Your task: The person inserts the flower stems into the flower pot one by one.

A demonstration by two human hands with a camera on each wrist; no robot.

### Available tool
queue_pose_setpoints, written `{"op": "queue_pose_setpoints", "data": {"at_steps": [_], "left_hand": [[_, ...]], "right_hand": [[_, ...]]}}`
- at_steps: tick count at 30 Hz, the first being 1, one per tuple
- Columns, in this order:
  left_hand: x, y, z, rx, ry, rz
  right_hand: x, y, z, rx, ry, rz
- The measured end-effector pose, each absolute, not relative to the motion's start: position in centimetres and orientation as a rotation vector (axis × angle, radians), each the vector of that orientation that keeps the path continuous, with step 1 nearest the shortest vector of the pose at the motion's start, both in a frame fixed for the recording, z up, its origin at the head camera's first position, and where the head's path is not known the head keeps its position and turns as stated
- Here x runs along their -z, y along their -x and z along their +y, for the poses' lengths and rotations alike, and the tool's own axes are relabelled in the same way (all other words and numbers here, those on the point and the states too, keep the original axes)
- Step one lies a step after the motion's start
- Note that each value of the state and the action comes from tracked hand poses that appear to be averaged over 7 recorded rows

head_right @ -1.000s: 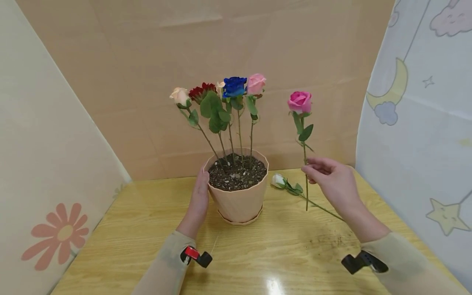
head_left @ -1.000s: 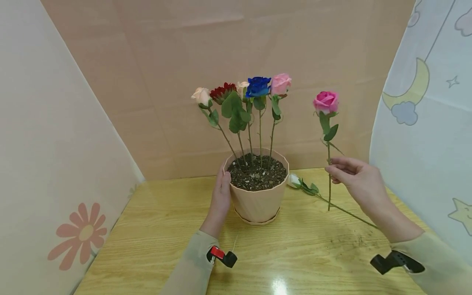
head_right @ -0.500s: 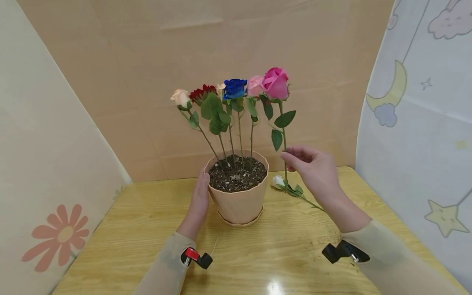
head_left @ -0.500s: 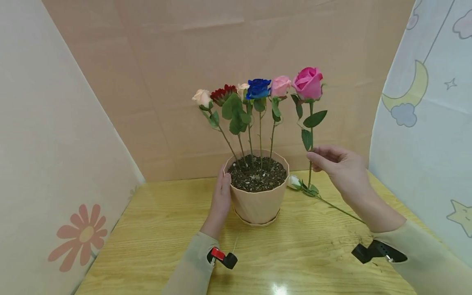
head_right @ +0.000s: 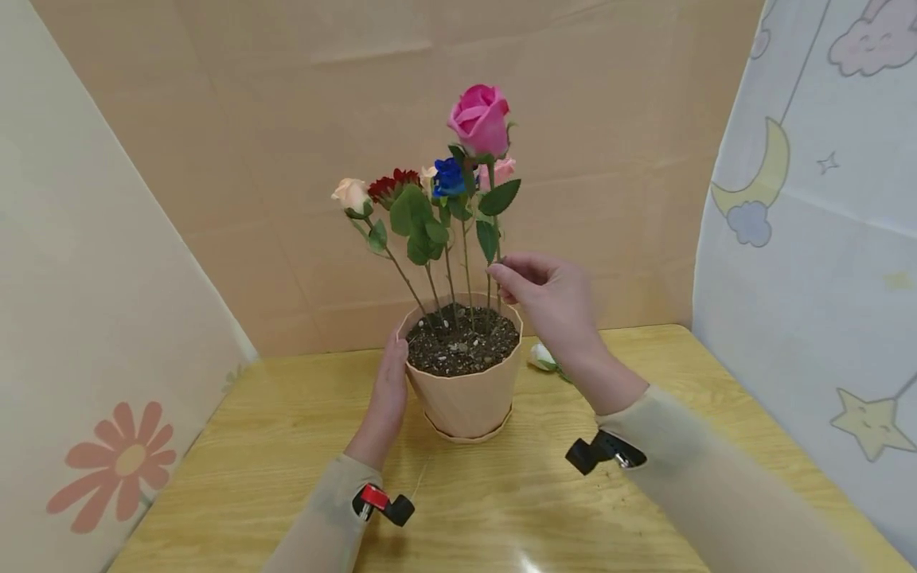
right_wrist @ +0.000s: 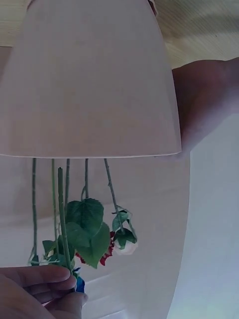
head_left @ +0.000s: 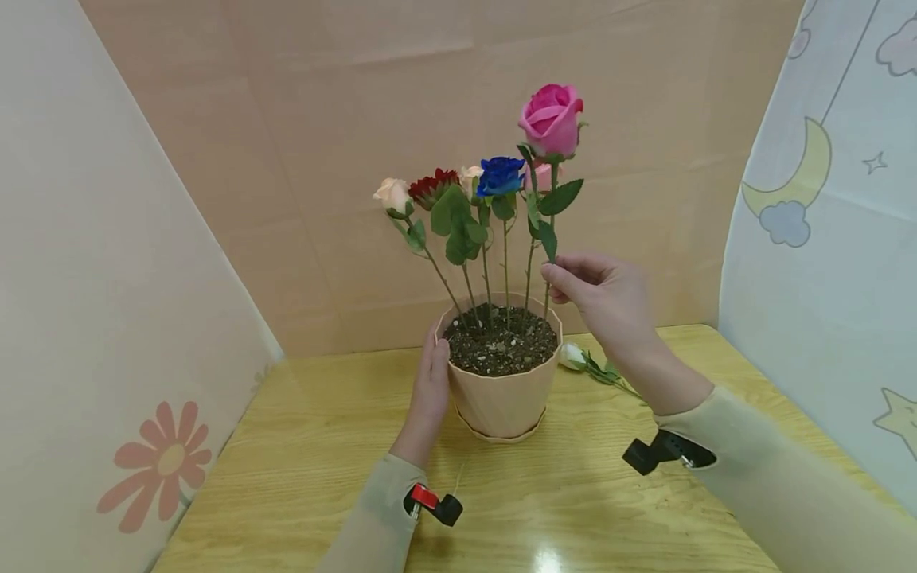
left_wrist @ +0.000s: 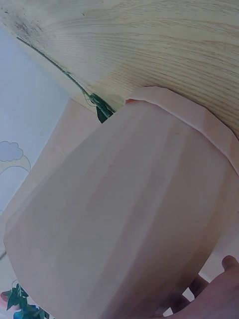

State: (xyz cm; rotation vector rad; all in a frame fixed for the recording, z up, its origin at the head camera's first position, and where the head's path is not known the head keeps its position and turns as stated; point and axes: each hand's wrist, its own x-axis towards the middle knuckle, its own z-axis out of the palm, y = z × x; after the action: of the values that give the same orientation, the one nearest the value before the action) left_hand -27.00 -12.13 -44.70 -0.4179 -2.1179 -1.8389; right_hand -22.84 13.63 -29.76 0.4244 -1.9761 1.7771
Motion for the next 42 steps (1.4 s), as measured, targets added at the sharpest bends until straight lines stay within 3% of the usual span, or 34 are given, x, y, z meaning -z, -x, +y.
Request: {"op": "queue_pose_setpoints", "data": {"at_steps": [19,42], "left_hand": [[45.1,27.3,-12.0,1.813,0.417,-2.093],[44.8,26.9,-11.9,1.772,0.412,-2.114]], "right_hand": [[31.8,28.2,6.7,-1.851,-0.488,-1.984],[33.9,29.2,5.8,-1.506,-0.497,-2.257]]}}
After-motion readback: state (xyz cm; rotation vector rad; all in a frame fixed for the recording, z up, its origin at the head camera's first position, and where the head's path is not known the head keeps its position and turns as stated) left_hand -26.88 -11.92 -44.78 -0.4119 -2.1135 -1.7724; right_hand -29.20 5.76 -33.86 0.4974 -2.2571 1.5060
